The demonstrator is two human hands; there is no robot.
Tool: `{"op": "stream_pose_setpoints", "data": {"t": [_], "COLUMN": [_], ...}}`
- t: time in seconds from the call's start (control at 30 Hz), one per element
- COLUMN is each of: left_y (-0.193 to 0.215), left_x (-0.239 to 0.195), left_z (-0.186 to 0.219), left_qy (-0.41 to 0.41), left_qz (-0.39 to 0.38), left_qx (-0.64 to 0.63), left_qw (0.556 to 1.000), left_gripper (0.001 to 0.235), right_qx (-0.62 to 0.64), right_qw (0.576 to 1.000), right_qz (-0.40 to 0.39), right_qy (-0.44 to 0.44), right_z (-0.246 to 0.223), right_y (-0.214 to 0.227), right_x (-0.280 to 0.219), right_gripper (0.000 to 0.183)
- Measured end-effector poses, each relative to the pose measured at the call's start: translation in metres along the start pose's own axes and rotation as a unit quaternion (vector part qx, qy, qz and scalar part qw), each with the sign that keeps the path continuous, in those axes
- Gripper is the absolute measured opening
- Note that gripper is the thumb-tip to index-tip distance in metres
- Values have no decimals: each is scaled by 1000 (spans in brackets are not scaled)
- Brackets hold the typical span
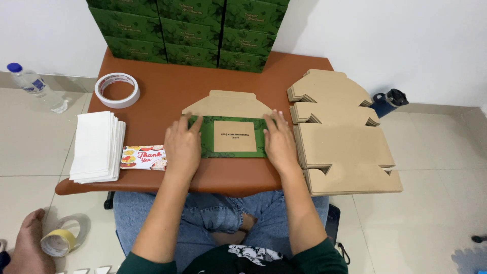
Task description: The person assembles a flat cardboard piece into a box by folding the sides and tucking the flaps. They then place a small packet inside the box, close the lid, and stack the finished box with others.
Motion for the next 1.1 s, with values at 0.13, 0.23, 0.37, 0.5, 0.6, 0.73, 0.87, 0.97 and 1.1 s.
{"op": "stream_pose_setpoints", "data": {"t": [0.13, 0.23, 0.37, 0.5, 0.6, 0.73, 0.87, 0.97, 1.1], "left_y": [-27, -7, 9, 12, 6, 11, 18, 19, 8], "left_x": [-13, -10, -7, -6, -7, -7, -7, -6, -5], "left_z": [-16, -3, 12, 12, 6, 11, 19, 21, 19], "left_qy": [15, 64, 76, -21, -45, -40, 27, 66, 84], "left_qz": [-10, 15, 58, 134, 150, 142, 26, -82, -177], "left_qx": [-7, -61, -140, -166, -174, -207, -300, -287, -176], "left_qw": [1000, 996, 986, 977, 972, 967, 953, 952, 965], "left_gripper": [34, 30, 41, 51, 54, 56, 68, 80, 80], "right_qx": [-19, -40, -55, -66, -122, -119, -17, 15, 33], "right_qw": [989, 980, 969, 961, 947, 942, 950, 950, 962], "right_qz": [-142, -196, -233, -244, -244, -217, -189, -197, -236], "right_qy": [23, 14, 55, 109, 169, 225, 250, 240, 131], "right_z": [-12, -28, -63, -94, -114, -125, -106, -91, -59], "right_y": [2, 7, 0, -16, -36, -37, -59, -51, -20], "right_x": [-6, -4, 4, 17, 30, 29, 32, 30, 19], "right_gripper": [62, 77, 76, 73, 75, 73, 72, 70, 70]}}
Point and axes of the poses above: each hand's wrist, its own x-axis towards the middle knuckle, its own y-axis out of the back of the hand, z = x × y, the point moved 1 cm from there along x, towards the middle knuckle, and after that the axes turned 13 degrees about -x, right-handed, at the moved point
